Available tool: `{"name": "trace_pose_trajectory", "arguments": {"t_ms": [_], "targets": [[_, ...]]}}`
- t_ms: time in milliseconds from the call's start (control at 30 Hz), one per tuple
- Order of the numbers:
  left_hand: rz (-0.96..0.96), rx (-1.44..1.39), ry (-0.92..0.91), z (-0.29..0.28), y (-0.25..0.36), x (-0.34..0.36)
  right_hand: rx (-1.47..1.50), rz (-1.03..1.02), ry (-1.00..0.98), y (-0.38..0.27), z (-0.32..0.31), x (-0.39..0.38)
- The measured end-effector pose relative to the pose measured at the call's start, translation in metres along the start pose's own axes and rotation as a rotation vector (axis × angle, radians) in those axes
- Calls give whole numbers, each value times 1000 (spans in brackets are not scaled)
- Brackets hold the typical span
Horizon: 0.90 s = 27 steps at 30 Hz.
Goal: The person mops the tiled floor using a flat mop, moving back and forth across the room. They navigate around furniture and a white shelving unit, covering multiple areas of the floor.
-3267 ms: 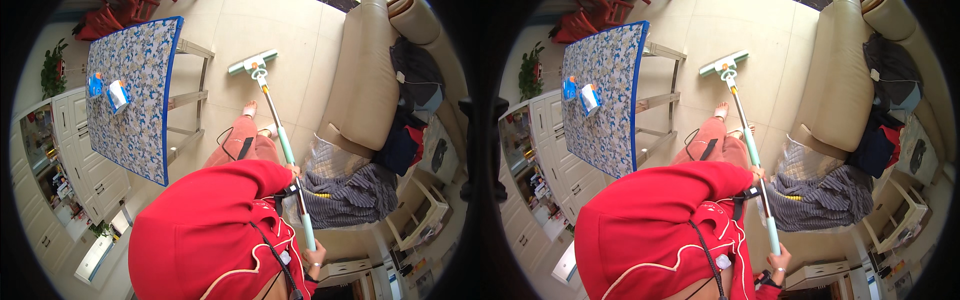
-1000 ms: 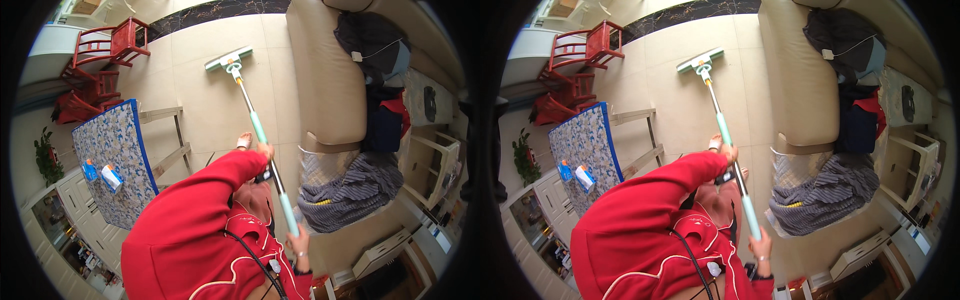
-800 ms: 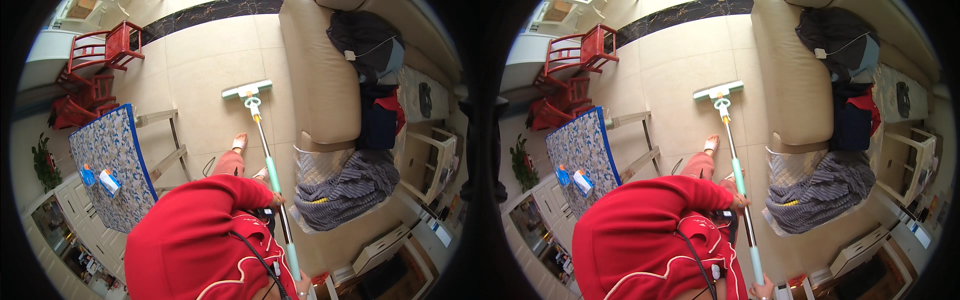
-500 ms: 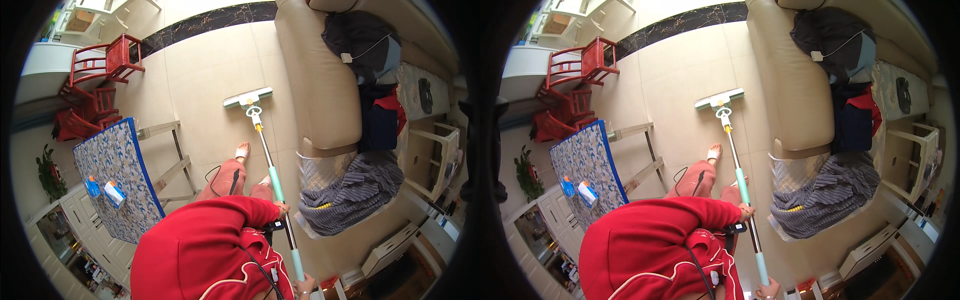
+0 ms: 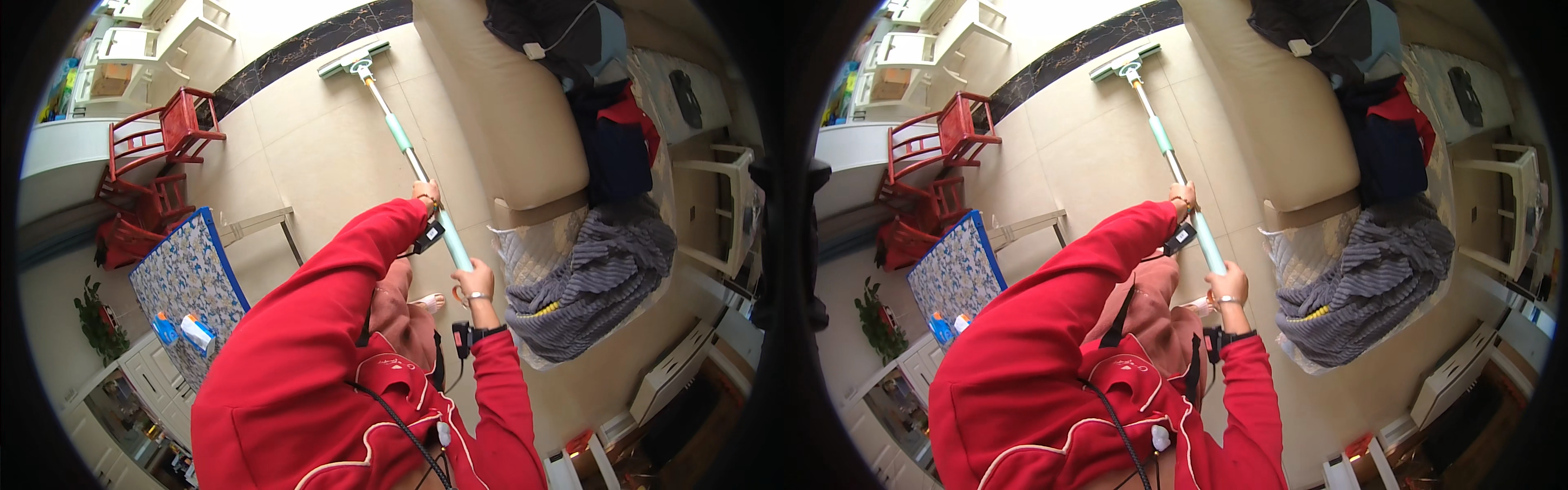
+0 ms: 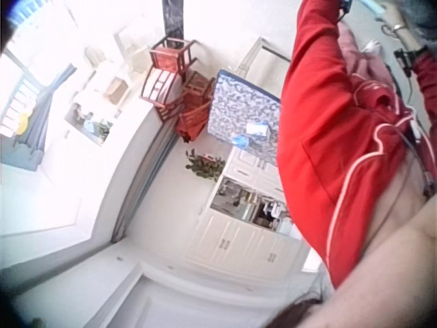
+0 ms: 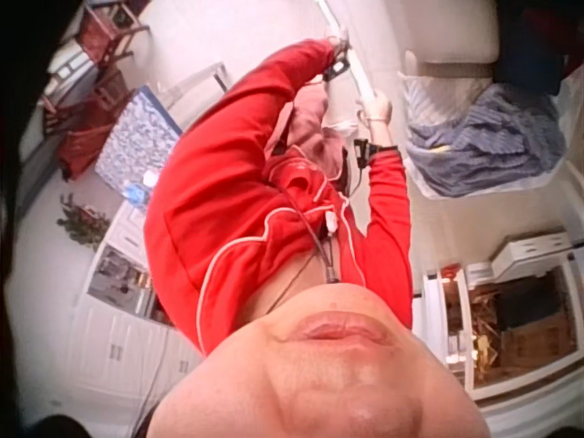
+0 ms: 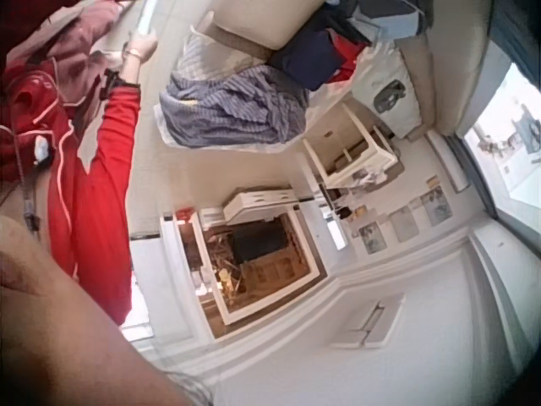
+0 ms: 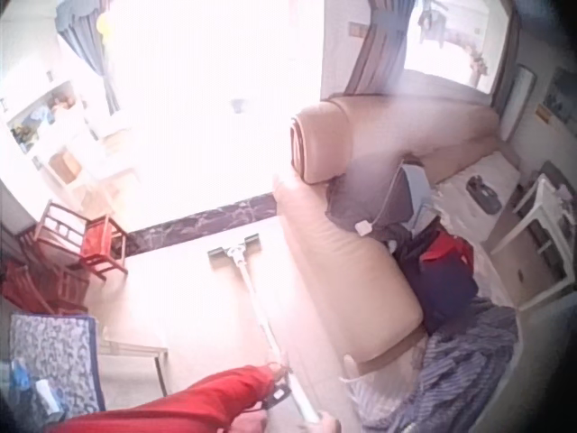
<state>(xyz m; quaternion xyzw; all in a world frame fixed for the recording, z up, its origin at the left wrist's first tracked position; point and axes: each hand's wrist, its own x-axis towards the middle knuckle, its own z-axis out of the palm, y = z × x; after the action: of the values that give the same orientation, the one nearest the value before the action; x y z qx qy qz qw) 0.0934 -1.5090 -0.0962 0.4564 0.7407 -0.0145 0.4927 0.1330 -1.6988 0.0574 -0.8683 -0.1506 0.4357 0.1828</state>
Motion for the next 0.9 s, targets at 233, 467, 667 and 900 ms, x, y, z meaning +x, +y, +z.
{"name": "trace_pose_trajectory", "arguments": {"t_ms": [233, 467, 667, 900], "targets": [[56, 391, -164, 10, -48, -62, 90, -74, 4, 93, 5, -81], [102, 571, -312, 119, -226, -156, 280, 197, -162, 257, -33, -266], [31, -639, -1510, 172, -432, -275, 166, 401, -72, 340, -95, -428], [-338, 513, -748, 148, -341, -318, 58, 298, 69, 358, -62, -417]]}}
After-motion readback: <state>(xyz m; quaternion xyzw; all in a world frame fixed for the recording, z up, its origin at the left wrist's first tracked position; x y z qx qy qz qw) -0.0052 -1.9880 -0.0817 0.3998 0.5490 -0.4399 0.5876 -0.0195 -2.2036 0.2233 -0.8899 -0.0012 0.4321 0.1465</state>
